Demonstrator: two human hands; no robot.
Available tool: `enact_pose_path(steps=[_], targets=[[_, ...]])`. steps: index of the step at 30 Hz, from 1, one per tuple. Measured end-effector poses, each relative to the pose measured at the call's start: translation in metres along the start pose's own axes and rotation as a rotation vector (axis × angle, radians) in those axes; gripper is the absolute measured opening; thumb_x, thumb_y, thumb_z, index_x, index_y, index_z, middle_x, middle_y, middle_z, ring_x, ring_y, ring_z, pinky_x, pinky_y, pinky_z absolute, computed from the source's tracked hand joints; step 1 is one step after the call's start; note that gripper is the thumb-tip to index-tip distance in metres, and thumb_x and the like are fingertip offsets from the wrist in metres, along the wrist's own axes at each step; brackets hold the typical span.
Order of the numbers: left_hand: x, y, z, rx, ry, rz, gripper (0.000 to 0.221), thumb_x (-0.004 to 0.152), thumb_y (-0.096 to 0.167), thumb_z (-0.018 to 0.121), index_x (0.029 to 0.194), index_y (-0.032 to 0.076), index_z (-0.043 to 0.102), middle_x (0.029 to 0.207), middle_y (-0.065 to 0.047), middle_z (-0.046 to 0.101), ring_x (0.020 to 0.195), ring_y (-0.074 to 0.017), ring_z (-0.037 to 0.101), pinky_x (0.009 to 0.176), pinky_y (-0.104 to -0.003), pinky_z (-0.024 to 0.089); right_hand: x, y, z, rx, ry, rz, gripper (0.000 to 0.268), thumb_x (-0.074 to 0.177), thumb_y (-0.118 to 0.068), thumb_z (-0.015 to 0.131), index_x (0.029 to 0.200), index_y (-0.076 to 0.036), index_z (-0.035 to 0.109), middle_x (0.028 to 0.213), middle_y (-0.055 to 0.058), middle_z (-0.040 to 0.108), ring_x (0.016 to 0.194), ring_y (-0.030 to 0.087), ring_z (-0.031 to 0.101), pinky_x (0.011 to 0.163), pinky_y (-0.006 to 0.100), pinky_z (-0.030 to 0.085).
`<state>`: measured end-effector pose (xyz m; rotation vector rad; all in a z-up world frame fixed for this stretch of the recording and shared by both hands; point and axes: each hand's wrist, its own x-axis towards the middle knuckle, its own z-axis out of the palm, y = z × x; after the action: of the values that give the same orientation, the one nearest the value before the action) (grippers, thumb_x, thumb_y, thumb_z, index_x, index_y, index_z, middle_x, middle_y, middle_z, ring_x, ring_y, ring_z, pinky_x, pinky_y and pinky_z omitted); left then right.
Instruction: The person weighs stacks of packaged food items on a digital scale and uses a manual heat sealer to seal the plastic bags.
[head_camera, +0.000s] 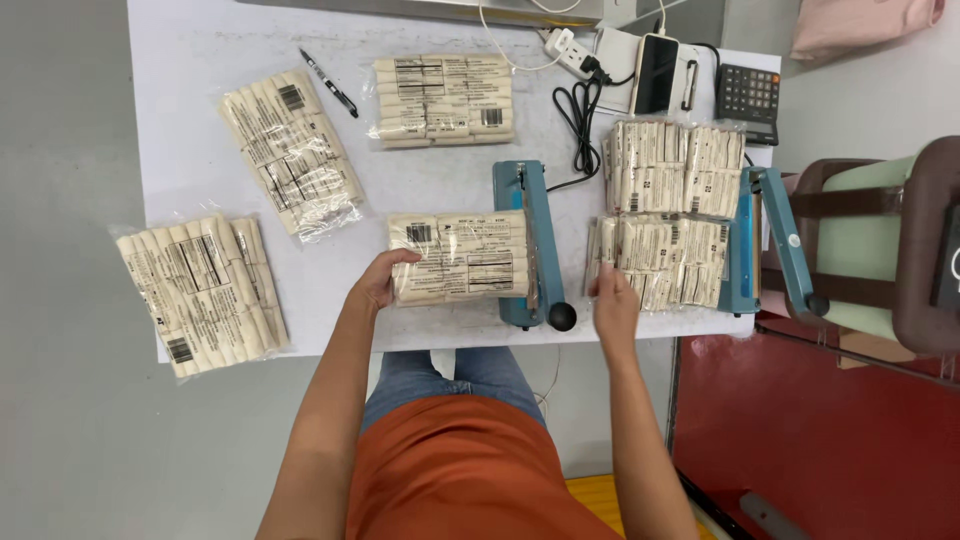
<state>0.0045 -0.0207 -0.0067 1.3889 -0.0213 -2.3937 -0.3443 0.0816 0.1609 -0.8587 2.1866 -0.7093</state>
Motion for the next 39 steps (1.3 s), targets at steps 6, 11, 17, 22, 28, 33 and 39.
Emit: enact_pose_path(steps=[6, 11, 17, 22, 28, 33, 39], targets=[[0.003, -0.011, 0.005, -0.112, -0.024, 0.009, 0.054, 0.071, 0.020, 0.073, 0.123, 0.005, 0.071, 0.117, -0.019, 0.073, 0.096, -0.0359, 0.076, 0.087, -0.053, 0.060, 0.008, -0.029, -0.022, 0.118, 0.036, -0.032, 0.044, 0.116, -0.028, 0.043, 0.081, -0.009, 0.064, 0.071, 0.007, 0.061, 0.064, 0.016, 0.053, 0.062, 0.026, 0.041], [-0.021, -0.056, -0.028, -0.269, 0.009, 0.099, 0.076, 0.069, 0.022, 0.077, 0.140, 0.005, 0.058, 0.133, -0.021, 0.066, 0.112, -0.0393, 0.070, 0.099, -0.056, 0.054, 0.010, -0.059, -0.003, 0.137, 0.026, -0.081, 0.044, 0.114, -0.028, 0.049, 0.078, -0.008, 0.064, 0.070, 0.009, 0.063, 0.061, 0.018, 0.053, 0.061, 0.024, 0.042], [-0.094, -0.155, -0.126, -0.736, 0.286, 0.244, 0.081, 0.072, 0.020, 0.073, 0.146, 0.000, 0.049, 0.143, -0.023, 0.054, 0.126, -0.0396, 0.059, 0.108, -0.055, 0.048, 0.059, -0.089, 0.120, -0.137, -0.367, -0.315, 0.042, 0.107, -0.040, 0.059, 0.080, -0.009, 0.069, 0.076, 0.012, 0.070, 0.074, 0.028, 0.065, 0.075, 0.041, 0.050], [-0.184, -0.169, -0.079, -1.110, 0.488, 0.428, 0.060, 0.077, 0.023, 0.066, 0.133, 0.004, 0.061, 0.134, -0.021, 0.063, 0.118, -0.0381, 0.064, 0.106, -0.056, 0.049, 0.068, -0.151, 0.251, -0.378, -0.769, -0.369, 0.039, 0.095, -0.050, 0.071, 0.105, -0.013, 0.074, 0.087, 0.007, 0.074, 0.085, 0.023, 0.068, 0.077, 0.039, 0.053], [-0.155, -0.212, -0.072, -1.113, 0.392, 0.481, 0.050, 0.081, 0.010, 0.068, 0.129, 0.003, 0.057, 0.127, -0.020, 0.066, 0.112, -0.0357, 0.064, 0.099, -0.051, 0.052, 0.055, -0.208, 0.354, -0.258, -0.723, 0.009, 0.118, 0.060, -0.062, 0.084, 0.153, -0.012, 0.031, 0.154, 0.014, 0.045, 0.137, 0.028, 0.050, 0.108, 0.041, 0.043], [-0.214, -0.175, -0.024, -1.021, 0.397, 0.488, 0.061, 0.076, 0.010, 0.070, 0.136, 0.002, 0.059, 0.126, -0.019, 0.067, 0.113, -0.0369, 0.063, 0.100, -0.051, 0.051, 0.048, -0.210, 0.354, -0.146, -0.768, 0.135, 0.096, 0.069, -0.040, 0.084, 0.146, -0.004, 0.039, 0.148, 0.008, 0.053, 0.133, 0.026, 0.053, 0.106, 0.042, 0.045], [-0.249, -0.145, -0.071, -0.904, 0.041, 0.786, 0.060, 0.076, 0.010, 0.073, 0.132, 0.002, 0.052, 0.128, -0.019, 0.062, 0.122, -0.0411, 0.059, 0.102, -0.058, 0.051, 0.034, -0.236, 0.274, -0.240, -0.757, -0.081, 0.072, 0.080, -0.020, 0.077, 0.145, -0.006, 0.050, 0.136, 0.012, 0.065, 0.119, 0.030, 0.064, 0.091, 0.043, 0.051]])
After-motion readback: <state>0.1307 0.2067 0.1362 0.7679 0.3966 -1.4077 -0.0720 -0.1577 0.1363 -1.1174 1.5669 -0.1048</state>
